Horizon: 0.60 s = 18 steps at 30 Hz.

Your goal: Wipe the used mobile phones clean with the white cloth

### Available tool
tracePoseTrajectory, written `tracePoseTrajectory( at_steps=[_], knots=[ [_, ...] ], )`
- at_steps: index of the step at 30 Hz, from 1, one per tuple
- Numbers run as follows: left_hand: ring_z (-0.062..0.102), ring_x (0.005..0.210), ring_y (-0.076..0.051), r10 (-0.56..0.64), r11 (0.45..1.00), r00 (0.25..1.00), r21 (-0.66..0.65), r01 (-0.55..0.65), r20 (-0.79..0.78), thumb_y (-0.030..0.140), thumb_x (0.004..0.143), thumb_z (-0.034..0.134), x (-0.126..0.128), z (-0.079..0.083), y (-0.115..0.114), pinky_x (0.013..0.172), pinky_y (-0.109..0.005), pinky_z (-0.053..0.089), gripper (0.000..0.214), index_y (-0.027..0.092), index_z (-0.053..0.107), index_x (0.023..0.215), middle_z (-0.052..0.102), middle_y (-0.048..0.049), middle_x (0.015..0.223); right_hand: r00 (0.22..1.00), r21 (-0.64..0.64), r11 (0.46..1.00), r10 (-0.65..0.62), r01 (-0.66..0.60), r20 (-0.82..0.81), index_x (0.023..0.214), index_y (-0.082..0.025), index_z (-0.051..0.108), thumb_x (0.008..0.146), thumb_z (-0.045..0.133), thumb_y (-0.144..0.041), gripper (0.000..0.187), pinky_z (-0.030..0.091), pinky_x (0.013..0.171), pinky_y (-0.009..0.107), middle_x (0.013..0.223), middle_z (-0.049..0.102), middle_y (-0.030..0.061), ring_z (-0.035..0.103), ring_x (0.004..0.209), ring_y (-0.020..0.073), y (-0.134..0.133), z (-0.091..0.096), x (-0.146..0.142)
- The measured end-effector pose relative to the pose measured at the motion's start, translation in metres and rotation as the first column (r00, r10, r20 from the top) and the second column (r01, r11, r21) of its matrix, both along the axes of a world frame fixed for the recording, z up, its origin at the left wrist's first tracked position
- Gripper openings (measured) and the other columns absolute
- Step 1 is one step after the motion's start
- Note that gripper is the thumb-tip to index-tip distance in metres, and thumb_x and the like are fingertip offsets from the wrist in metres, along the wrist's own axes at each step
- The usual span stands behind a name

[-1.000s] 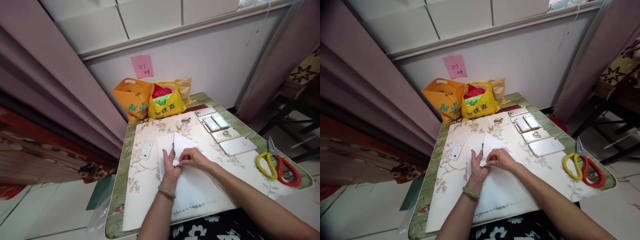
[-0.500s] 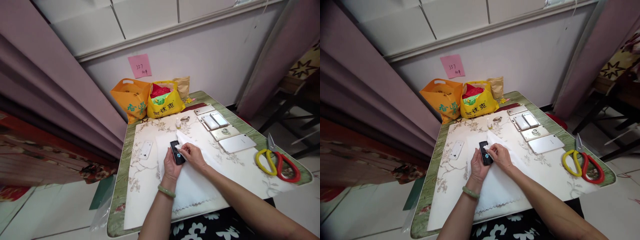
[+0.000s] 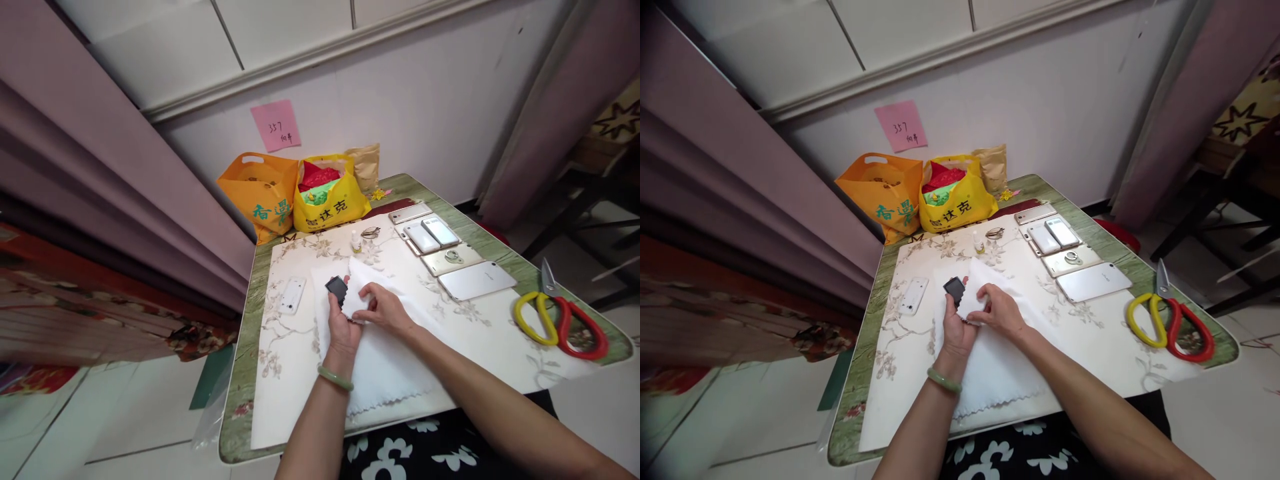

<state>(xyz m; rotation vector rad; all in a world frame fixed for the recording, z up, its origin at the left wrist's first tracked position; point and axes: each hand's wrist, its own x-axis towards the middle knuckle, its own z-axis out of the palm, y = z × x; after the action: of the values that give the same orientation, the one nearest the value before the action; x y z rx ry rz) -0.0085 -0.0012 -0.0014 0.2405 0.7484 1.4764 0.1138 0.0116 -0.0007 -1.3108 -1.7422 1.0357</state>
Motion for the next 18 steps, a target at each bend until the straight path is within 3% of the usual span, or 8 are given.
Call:
tracePoseTrajectory(
  at_steps=[3,7,14,18],
  knots=[
    [0.057,0.118,-0.026,-0.047,0.999,0.999,0.023,0.047,-0.014,0.055,0.086,0.051,0.001,0.002,-0.002,0.099,-0.040,0.046,0.053,0.021,0.062,0.125,0.062,-0.0105,0.128,0.984,-0.022,1.000,-0.016,0.020,0.176,0.092,-0.024,0.055,0.056,0.081,-0.051,0.052,0.035,0.057,0.025,0.077,0.057,-0.0038,0.051,0.061,0.0131,0.004,0.007,-0.006],
    [0.053,0.123,-0.024,-0.012,0.999,0.999,0.030,0.013,-0.041,0.053,0.086,0.053,0.003,0.004,-0.002,0.103,-0.036,0.043,0.050,0.020,0.065,0.122,0.062,-0.0095,0.129,0.957,-0.039,0.999,0.015,-0.004,0.290,0.077,-0.023,0.053,0.059,0.079,-0.050,0.041,0.028,0.053,0.024,0.067,0.052,-0.0054,0.047,0.061,0.0132,0.009,0.011,-0.010],
    [0.051,0.125,-0.023,-0.003,0.994,0.998,0.109,0.010,-0.069,0.044,0.085,0.058,0.004,0.003,-0.001,0.105,-0.033,0.039,0.040,0.018,0.068,0.114,0.064,-0.0083,0.125,0.988,-0.174,0.974,0.129,-0.142,-0.083,0.070,-0.021,0.054,0.076,0.062,-0.057,0.038,0.029,0.049,0.022,0.055,0.046,-0.0060,0.044,0.052,0.0108,0.008,0.001,0.002],
    [0.057,0.116,-0.022,0.006,0.993,0.997,0.122,0.004,-0.083,0.038,0.084,0.061,0.005,0.002,-0.001,0.104,-0.034,0.039,0.036,0.017,0.068,0.112,0.068,-0.0088,0.116,0.981,-0.216,0.965,0.112,-0.146,-0.161,0.068,-0.020,0.051,0.081,0.054,-0.061,0.043,0.029,0.046,0.022,0.050,0.044,-0.0059,0.041,0.045,0.0100,0.010,0.001,0.005]
  ],
)
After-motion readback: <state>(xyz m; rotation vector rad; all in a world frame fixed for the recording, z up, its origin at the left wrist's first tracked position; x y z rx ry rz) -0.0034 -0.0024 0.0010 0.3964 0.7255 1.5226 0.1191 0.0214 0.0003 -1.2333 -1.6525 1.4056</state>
